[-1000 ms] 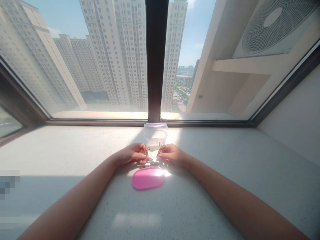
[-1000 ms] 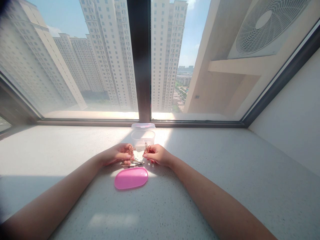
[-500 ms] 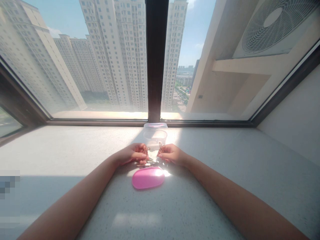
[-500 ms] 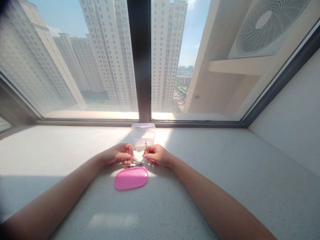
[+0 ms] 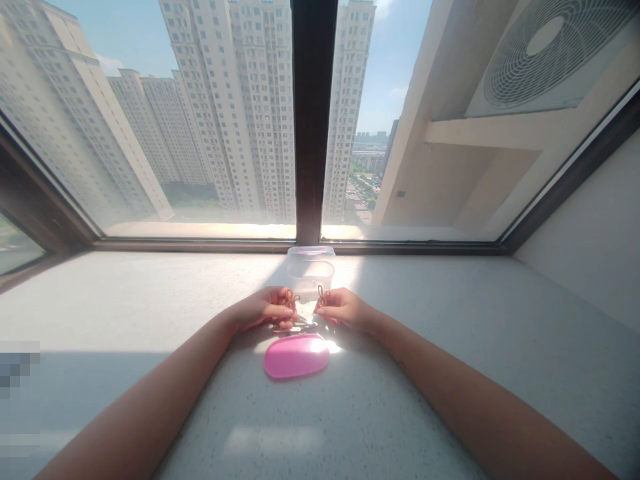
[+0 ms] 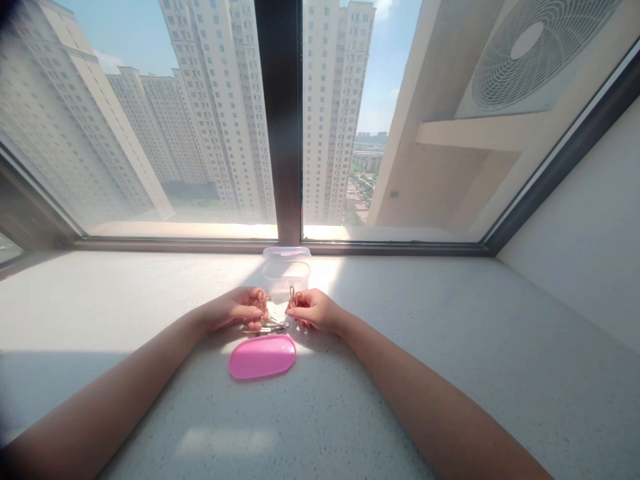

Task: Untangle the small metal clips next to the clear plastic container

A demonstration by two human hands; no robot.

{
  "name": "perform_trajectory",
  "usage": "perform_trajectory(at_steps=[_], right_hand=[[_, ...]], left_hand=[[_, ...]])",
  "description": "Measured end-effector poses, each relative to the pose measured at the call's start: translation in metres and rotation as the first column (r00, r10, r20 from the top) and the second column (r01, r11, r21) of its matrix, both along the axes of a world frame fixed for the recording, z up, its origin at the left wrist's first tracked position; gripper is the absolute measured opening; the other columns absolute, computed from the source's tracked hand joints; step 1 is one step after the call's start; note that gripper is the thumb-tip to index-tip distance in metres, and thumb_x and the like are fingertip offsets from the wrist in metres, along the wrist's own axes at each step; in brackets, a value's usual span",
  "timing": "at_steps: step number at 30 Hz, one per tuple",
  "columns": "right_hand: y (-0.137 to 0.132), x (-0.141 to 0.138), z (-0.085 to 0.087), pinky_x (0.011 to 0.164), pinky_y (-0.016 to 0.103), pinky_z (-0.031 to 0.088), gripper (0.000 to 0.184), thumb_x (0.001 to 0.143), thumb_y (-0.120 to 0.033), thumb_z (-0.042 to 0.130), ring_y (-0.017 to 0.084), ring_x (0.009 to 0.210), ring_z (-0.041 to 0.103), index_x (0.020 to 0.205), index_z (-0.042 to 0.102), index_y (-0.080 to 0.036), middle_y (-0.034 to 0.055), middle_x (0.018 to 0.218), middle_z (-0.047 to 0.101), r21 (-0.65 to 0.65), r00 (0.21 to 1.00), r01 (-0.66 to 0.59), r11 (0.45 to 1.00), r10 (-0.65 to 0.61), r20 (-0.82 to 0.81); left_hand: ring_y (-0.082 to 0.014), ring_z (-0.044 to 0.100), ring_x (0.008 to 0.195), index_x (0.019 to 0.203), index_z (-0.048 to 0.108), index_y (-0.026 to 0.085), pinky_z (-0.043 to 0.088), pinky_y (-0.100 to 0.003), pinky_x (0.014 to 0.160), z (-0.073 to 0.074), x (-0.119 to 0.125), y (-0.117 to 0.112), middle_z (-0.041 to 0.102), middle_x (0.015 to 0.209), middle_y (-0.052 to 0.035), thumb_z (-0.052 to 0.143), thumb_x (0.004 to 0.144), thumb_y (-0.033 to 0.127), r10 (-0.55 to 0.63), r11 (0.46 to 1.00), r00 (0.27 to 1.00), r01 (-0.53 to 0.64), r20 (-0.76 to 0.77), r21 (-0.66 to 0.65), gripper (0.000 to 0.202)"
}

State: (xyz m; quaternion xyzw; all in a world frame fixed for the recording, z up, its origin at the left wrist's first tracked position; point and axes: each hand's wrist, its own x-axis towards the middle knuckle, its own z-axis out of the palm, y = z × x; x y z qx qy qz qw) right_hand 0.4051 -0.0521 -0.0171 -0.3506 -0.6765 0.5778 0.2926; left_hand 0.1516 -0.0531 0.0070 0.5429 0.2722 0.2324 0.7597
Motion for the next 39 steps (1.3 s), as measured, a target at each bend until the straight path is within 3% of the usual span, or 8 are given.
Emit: perform_trajectory(at_steps=[23,39], right_hand=[[0.0029,0.0010,-0.0060,0.045,0.020,0.037,0.025,0.080,-0.037,0.068,0.008,0.046,0.048,0.082,0.064,-0.012,-0.0027,0.056,0.053,0.004,1.000,-0.012,1.000,0.012,-0.018],[-0.0006,-0.0005,0.0023,0.044,0.021,0.036,0.026,0.079,-0.038,0.068,0.008,0.045,0.047,0.081,0.064,-0.012,-0.0025,0.057,0.054,0.004,1.000,-0.004,1.000,0.004,0.000]], left_hand=[[-0.0144,0.061,0.062,0.084,0.054,0.013,0.044,-0.028,0.061,0.0013,0.0003,-0.0002,0.065,0.077,-0.0077,0.076,0.077,0.019,0.011,1.000,1.000,-0.011,-0.016,0.015,0.024],[-0.0143,0.062,0.062,0.084,0.055,0.012,0.046,-0.027,0.061,0.0020,0.0010,-0.0006,0.065,0.077,-0.0077,0.077,0.076,0.020,0.026,0.999,0.999,-0.025,-0.031,0.025,0.024]])
